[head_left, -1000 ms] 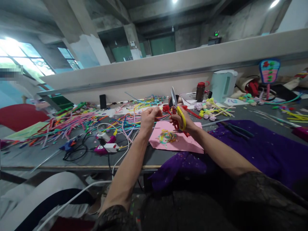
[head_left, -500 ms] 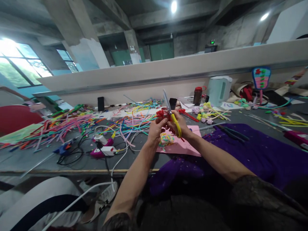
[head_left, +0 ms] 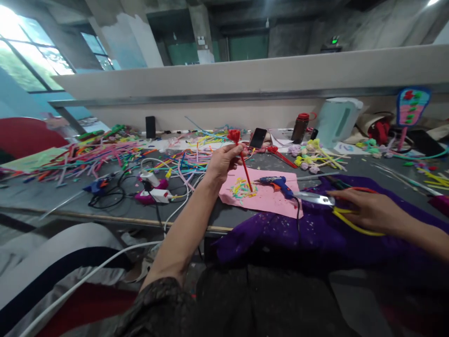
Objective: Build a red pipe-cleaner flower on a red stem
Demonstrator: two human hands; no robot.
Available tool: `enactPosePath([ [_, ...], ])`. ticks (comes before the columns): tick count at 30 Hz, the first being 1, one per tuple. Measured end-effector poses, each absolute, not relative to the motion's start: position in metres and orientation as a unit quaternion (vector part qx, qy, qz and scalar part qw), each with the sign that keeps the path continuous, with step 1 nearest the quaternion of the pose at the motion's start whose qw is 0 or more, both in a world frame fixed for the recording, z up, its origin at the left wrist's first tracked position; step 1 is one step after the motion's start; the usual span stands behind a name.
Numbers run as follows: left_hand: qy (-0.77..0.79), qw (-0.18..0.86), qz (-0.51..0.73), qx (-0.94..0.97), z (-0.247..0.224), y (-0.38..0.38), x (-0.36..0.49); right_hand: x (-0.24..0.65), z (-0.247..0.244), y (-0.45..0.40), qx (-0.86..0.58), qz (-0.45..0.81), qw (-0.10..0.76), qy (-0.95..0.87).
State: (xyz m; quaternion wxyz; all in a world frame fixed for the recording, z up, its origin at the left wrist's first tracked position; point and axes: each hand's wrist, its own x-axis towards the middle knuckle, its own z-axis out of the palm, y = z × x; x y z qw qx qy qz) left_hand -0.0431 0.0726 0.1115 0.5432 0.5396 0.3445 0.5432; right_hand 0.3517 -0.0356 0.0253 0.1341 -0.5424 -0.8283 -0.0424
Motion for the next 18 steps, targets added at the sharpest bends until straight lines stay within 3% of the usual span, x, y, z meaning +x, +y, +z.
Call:
enactPosePath([
  [9,0.340,0.526,0.519,0.581,0.146,0.070,-0.038,0.401,0.010,-0.001,-0.542,-0.034,0.095,-0.834],
  [13,0.344,0.484,0.535,0.600,0.162,0.071,-0.045,0.399,0.009,0.005,-0.550,-0.105,0.085,-0.824],
  [16,0.330,0.450,0.553,0.619,0.169,0.071,-0.045,0.379,0.025,0.000,-0.564,-0.159,0.090,-0.806],
  [18,0.316,0.443,0.558,0.626,0.171,0.068,-0.040,0.344,0.047,-0.003,-0.543,-0.130,0.140,-0.817],
])
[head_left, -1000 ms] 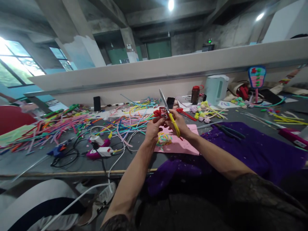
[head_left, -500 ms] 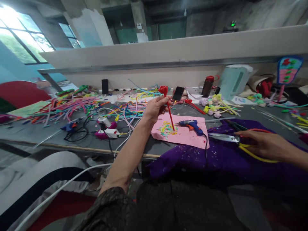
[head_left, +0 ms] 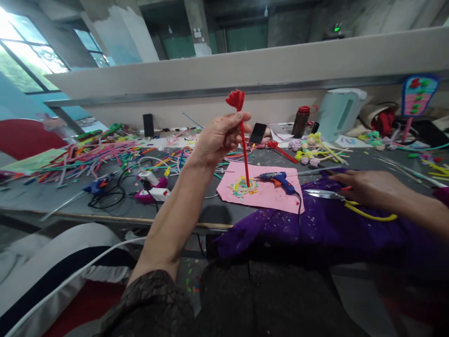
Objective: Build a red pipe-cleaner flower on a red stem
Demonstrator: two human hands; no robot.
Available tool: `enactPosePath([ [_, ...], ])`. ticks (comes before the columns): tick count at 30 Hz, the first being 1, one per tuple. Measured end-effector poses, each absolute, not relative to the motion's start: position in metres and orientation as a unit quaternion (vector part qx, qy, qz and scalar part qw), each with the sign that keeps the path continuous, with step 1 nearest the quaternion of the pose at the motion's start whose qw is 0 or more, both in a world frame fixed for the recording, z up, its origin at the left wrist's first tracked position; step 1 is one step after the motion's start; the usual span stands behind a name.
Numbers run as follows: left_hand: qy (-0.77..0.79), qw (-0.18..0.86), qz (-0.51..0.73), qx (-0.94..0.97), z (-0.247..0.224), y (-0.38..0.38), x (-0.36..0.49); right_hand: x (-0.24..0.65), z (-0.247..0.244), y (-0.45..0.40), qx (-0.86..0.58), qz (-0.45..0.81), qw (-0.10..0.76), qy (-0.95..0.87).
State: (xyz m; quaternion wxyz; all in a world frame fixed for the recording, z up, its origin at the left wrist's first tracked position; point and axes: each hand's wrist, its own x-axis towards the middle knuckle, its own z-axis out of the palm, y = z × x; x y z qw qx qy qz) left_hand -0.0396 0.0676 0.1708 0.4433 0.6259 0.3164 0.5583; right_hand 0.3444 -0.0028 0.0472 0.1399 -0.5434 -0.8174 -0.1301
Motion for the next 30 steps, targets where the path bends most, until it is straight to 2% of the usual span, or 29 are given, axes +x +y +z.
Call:
enactPosePath([
  [5,0.314,0.480,0.532,0.623,0.173,0.046,-0.011,0.212,0.104,0.014,-0.398,0.233,0.363,-0.810],
  [6,0.315,0.485,0.519,0.629,0.173,0.042,-0.006,0.188,0.110,0.022,-0.356,0.312,0.386,-0.792],
  [9,0.320,0.500,0.487,0.640,0.173,0.034,-0.002,0.138,0.111,0.045,-0.235,0.490,0.346,-0.765],
  [12,0.332,0.499,0.490,0.633,0.171,0.036,-0.011,0.120,0.096,0.062,-0.171,0.599,0.304,-0.721],
  [15,0.337,0.493,0.503,0.625,0.170,0.041,-0.027,0.122,0.083,0.070,-0.158,0.657,0.298,-0.674],
  [20,0.325,0.481,0.528,0.620,0.172,0.046,-0.037,0.123,0.083,0.066,-0.182,0.659,0.298,-0.666],
  [26,0.348,0.436,0.554,0.618,0.180,0.045,-0.036,0.116,0.080,0.051,-0.126,0.707,0.231,-0.657],
  [30,0.332,0.415,0.574,0.623,0.186,0.045,-0.047,0.121,0.070,0.049,-0.128,0.711,0.273,-0.635],
])
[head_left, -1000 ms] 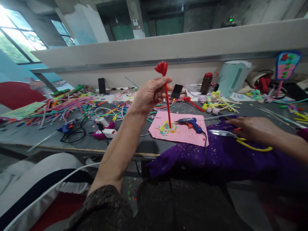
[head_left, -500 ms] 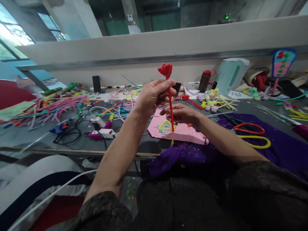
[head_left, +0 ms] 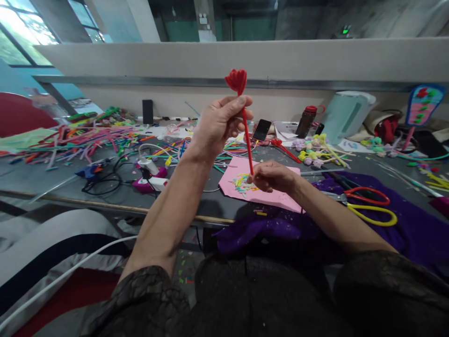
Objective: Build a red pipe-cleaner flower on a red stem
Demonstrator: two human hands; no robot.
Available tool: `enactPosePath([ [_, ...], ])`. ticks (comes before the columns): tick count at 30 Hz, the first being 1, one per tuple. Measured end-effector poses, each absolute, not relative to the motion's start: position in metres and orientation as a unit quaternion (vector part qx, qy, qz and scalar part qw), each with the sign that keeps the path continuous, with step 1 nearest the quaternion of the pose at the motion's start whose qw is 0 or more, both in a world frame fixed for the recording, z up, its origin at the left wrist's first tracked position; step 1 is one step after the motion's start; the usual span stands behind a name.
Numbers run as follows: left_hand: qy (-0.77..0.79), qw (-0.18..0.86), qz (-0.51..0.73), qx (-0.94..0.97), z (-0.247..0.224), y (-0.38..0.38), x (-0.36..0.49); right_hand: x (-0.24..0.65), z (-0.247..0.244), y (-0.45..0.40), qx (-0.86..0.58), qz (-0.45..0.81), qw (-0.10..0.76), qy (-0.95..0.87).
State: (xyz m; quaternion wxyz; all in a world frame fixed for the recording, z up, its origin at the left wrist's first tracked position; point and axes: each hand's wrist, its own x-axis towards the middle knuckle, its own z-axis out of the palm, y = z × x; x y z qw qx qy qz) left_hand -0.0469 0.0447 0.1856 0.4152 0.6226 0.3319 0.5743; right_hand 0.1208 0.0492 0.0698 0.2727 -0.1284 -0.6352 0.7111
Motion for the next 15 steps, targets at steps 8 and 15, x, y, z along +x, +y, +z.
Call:
enactPosePath([
  [8,0.344,0.390,0.621,0.586,0.191,0.044,-0.072,0.129,0.055,0.063,-0.275,0.578,0.363,-0.678],
  [15,0.376,0.369,0.611,0.591,0.189,0.040,-0.061,0.107,0.074,0.055,-0.242,0.602,0.369,-0.665],
])
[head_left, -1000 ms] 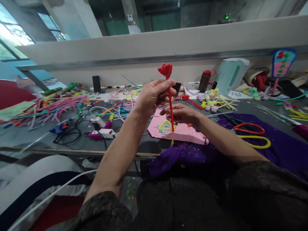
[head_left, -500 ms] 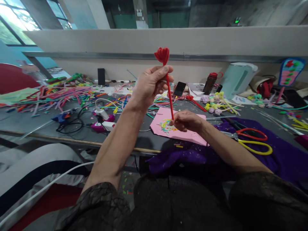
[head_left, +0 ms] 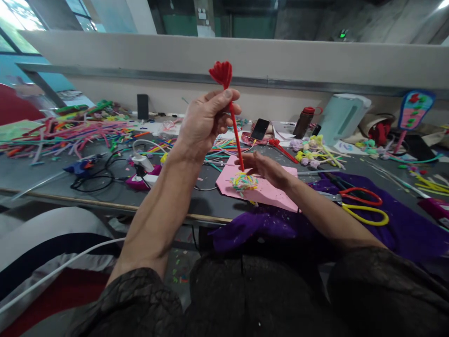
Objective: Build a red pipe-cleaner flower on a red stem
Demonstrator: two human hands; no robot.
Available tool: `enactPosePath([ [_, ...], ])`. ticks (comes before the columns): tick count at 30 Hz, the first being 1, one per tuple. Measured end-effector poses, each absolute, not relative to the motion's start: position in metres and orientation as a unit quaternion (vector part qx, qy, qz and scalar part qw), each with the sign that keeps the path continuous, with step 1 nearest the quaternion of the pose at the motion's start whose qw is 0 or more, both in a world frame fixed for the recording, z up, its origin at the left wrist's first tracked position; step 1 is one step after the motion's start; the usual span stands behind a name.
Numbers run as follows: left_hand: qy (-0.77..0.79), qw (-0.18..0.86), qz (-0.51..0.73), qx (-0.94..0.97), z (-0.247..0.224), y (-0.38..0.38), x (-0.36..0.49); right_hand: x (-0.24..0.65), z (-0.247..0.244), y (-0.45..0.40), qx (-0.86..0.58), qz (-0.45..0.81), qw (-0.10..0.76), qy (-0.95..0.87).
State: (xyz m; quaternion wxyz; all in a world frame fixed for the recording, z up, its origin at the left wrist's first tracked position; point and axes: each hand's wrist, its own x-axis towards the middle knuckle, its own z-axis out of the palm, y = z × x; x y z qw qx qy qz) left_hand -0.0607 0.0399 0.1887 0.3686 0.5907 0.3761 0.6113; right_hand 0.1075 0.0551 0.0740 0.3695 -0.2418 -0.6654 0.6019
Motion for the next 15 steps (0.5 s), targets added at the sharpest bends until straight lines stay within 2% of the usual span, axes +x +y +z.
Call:
enactPosePath([
  [3,0.374,0.374,0.607,0.593,0.188,0.041,-0.059,0.096,0.087,0.042,-0.172,0.694,0.297,-0.633],
  [6,0.349,0.385,0.614,0.594,0.188,0.046,-0.070,0.099,0.084,0.033,-0.173,0.703,0.252,-0.643],
  [10,0.314,0.395,0.634,0.586,0.185,0.050,-0.092,0.120,0.068,0.041,-0.233,0.643,0.333,-0.649],
  [15,0.349,0.364,0.642,0.578,0.194,0.027,-0.101,0.139,0.054,0.071,-0.359,0.572,0.378,-0.633],
])
